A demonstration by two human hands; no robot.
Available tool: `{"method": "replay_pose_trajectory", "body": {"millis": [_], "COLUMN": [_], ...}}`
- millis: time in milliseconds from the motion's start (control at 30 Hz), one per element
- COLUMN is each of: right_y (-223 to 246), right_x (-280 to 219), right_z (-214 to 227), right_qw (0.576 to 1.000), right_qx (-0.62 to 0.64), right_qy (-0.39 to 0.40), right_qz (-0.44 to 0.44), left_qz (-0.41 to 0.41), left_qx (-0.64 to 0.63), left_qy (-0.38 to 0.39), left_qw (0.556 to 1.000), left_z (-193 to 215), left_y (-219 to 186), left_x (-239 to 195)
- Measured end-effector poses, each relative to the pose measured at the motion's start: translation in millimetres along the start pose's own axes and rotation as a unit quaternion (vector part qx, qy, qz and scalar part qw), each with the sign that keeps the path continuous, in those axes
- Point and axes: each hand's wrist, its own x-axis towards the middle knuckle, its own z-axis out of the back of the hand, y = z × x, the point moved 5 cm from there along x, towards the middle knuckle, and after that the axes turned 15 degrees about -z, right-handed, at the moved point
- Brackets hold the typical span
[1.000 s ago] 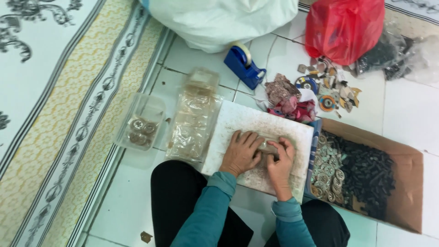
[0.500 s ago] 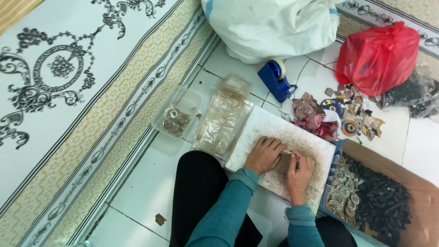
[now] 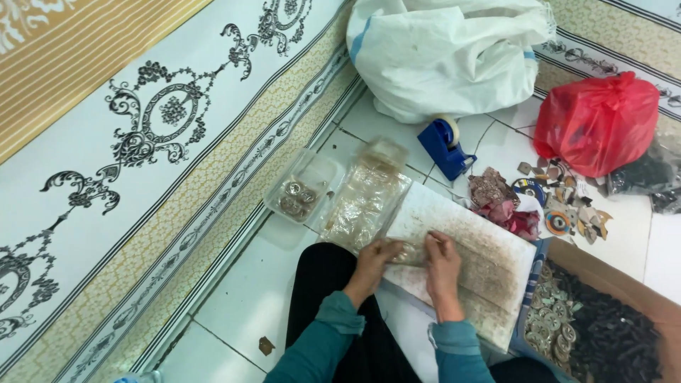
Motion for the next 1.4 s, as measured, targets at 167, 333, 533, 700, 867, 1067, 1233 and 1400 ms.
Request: {"method": "replay_pose_trajectory", "body": {"millis": [167, 333, 533, 700, 867, 1067, 1233, 1400], "right_y": [16, -4, 1, -15, -16, 1, 3, 7], "right_x": [-40, -21, -40, -36, -36, -50, -53, -62], "right_z": [-61, -69, -71, -75, -75, -74, -84, -102], "right_qw": [0.989, 0.984, 0.986, 0.97, 0.961, 0.944, 0.936, 0.917], "right_qx": [-0.051, -0.062, -0.047, -0.138, -0.155, -0.192, -0.211, -0.289], "right_qy": [0.138, 0.17, 0.151, 0.137, 0.12, 0.099, 0.079, 0.061], "right_qz": [-0.028, 0.001, 0.051, 0.146, 0.197, 0.252, 0.271, 0.269], "left_qz": [0.064, 0.039, 0.0, -0.053, -0.098, -0.138, -0.152, -0.111], "left_qx": [-0.187, -0.261, -0.154, -0.152, -0.092, -0.048, -0.057, 0.086], "left_qy": [-0.098, -0.132, -0.165, -0.232, -0.302, -0.369, -0.368, -0.317], "left_qw": [0.975, 0.955, 0.974, 0.959, 0.944, 0.918, 0.916, 0.938], "left_z": [30, 39, 38, 46, 103, 196, 189, 212], "left_y": [-26, -20, -14, -52, -76, -56, -87, -65], "left_x": [-10, 1, 10, 20, 54, 118, 132, 164]}}
